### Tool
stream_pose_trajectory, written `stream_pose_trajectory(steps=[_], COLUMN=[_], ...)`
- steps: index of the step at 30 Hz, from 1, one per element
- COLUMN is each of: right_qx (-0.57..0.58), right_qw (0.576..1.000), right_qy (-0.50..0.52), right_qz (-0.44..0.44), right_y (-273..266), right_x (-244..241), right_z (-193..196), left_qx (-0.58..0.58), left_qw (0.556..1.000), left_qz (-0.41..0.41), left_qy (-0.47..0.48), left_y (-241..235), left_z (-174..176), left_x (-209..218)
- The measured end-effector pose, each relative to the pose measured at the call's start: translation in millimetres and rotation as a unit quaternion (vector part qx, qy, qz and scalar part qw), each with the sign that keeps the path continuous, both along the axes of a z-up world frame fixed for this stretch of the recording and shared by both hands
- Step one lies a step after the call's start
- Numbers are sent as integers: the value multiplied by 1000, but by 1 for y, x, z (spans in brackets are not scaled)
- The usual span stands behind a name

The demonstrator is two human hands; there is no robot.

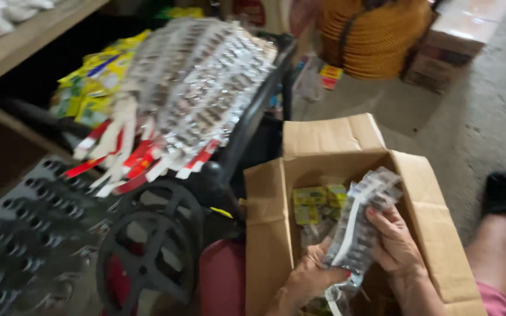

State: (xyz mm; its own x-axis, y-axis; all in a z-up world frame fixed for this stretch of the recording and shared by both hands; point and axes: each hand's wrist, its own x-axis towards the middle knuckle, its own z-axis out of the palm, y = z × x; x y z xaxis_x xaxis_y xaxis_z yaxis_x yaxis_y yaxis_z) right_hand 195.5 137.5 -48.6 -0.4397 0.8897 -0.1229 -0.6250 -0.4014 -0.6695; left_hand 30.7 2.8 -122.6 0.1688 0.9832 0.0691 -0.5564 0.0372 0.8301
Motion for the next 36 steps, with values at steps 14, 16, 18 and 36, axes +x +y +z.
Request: stream_pose_trajectory(steps=[14, 16, 18, 36], right_qx=[83, 107, 127, 250], right_qw=[985, 979, 972, 954], right_qy=[-135, -162, -189, -159], right_qz=[62, 66, 62, 43], right_y=[-38, -32, -25, -29], right_x=[-27, -20, -17, -150], right_z=[107, 92, 82, 260], left_qx=[-144, -58, 19, 118], left_qw=[965, 972, 965, 878], left_qz=[220, 216, 206, 179], left_qy=[-9, 73, 161, 428], left_y=[22, 8, -2, -12], left_z=[82, 114, 141, 337], left_x=[2, -9, -17, -168])
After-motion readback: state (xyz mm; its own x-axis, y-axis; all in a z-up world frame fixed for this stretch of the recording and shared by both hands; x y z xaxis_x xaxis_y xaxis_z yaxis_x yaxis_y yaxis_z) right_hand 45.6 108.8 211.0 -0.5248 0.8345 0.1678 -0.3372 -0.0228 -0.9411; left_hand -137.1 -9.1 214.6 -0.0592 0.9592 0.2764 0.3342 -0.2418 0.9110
